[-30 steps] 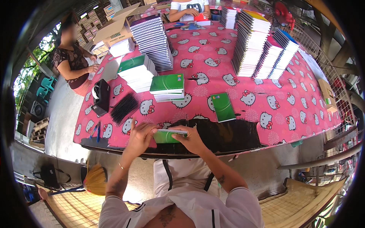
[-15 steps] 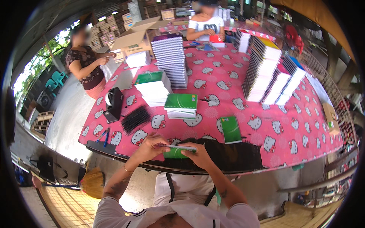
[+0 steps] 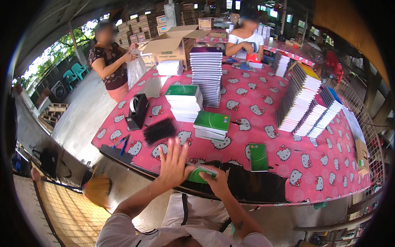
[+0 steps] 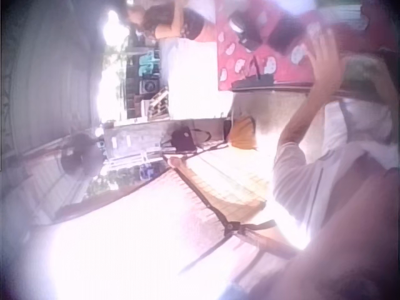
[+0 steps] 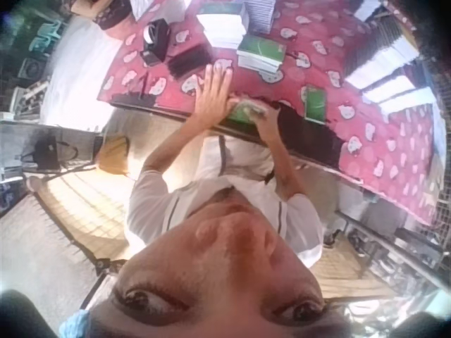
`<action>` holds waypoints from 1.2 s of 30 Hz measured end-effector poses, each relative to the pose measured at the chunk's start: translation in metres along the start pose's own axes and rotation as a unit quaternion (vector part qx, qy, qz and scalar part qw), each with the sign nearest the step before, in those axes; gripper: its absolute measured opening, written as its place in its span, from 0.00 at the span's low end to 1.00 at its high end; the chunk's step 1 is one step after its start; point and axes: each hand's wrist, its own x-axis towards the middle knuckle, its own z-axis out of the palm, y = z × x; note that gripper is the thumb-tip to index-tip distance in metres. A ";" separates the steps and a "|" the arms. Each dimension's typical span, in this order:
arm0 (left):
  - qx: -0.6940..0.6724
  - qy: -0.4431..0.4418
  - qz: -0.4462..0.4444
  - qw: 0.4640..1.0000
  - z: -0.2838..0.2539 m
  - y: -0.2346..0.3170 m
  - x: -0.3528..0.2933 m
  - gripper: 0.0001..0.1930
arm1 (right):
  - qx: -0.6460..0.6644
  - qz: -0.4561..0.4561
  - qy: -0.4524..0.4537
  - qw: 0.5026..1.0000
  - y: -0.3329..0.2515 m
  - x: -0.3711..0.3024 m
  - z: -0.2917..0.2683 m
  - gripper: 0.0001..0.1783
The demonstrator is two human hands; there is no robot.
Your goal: The person takes stacks of green notebooks from a cardboard box and places them on a table. They then use a handheld device to apply a small tag or staple to the edge of each notebook individually, creating a new stack of processed notebooks.
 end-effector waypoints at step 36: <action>-0.081 -0.071 0.099 0.989 0.031 0.043 -0.033 0.46 | -0.165 -0.119 -0.053 0.978 0.022 0.014 -0.013 0.19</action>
